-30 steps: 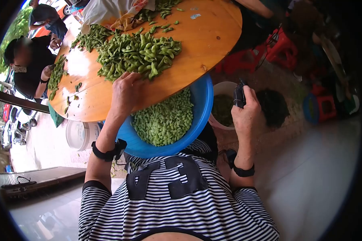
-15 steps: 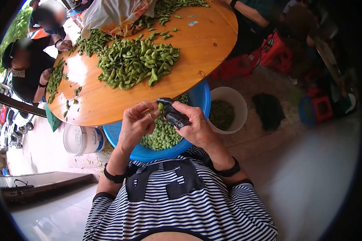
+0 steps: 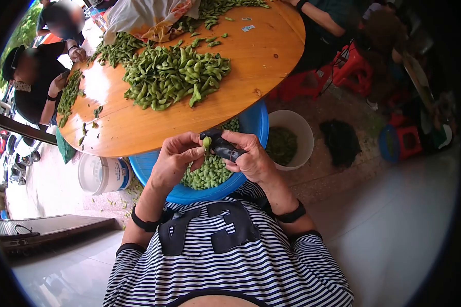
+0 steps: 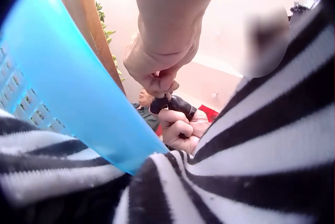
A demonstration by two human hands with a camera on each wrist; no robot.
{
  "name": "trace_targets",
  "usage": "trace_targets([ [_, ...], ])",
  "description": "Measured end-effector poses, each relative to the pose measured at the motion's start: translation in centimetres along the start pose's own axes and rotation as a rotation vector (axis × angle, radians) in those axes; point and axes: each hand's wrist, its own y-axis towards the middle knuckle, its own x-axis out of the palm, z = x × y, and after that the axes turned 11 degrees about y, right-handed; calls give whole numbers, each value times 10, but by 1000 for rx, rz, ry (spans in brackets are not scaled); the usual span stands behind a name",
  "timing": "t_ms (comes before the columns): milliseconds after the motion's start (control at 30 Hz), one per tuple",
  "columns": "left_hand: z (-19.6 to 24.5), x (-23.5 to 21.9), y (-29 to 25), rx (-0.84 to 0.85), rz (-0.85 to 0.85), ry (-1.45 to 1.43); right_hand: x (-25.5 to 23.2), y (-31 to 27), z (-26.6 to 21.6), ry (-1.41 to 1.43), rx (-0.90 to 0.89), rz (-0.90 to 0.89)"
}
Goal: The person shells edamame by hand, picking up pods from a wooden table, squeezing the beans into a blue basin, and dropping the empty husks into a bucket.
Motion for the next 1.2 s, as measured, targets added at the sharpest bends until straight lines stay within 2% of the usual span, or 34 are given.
trace_targets([
  [67,0,4,0,-4,-48,-53,-1,0,4,63,-7,22],
  [133,1,18,0,78,102,62,3,-1,7,8,-11,35],
  [200,-8,15,1,87,151,122,7,-1,9,-49,-15,47],
  [267,-14,8,0,96,209,390,11,0,11,-254,-111,96],
  [400,-16,4,2,116,243,583,12,0,5,-325,-121,69],
  [433,-18,5,4,306,308,742,11,1,7,-326,-118,68],
  [467,-19,8,5,498,373,899,11,2,10,-486,-179,109],
  [500,-17,11,5,498,377,898,12,4,12,-647,-241,149],
  [567,-11,17,3,388,320,725,17,4,10,-615,-228,164],
  [600,-15,15,3,388,322,724,18,3,9,-583,-216,183],
  [667,-24,8,5,195,296,595,19,4,10,-567,-180,180],
  [733,-16,11,2,161,305,564,18,4,12,-549,-142,177],
  [800,-12,12,0,313,340,787,17,6,13,-531,-158,164],
  [833,-13,10,1,312,342,787,16,6,14,-531,-157,163],
  [900,-18,2,5,515,333,932,11,6,16,-562,-160,157],
  [933,-20,-2,5,515,334,931,9,7,17,-563,-159,157],
  [1000,-22,-11,3,263,192,847,6,7,18,-531,-136,149],
  [1033,-23,-13,2,261,194,846,7,6,18,-531,-133,148],
  [1100,-23,-17,2,66,92,544,10,5,15,-490,-95,150],
  [1133,-21,-19,2,65,92,543,10,5,15,-490,-94,150],
  [1200,-11,-22,1,-39,-77,208,12,7,15,-759,-305,92],
])
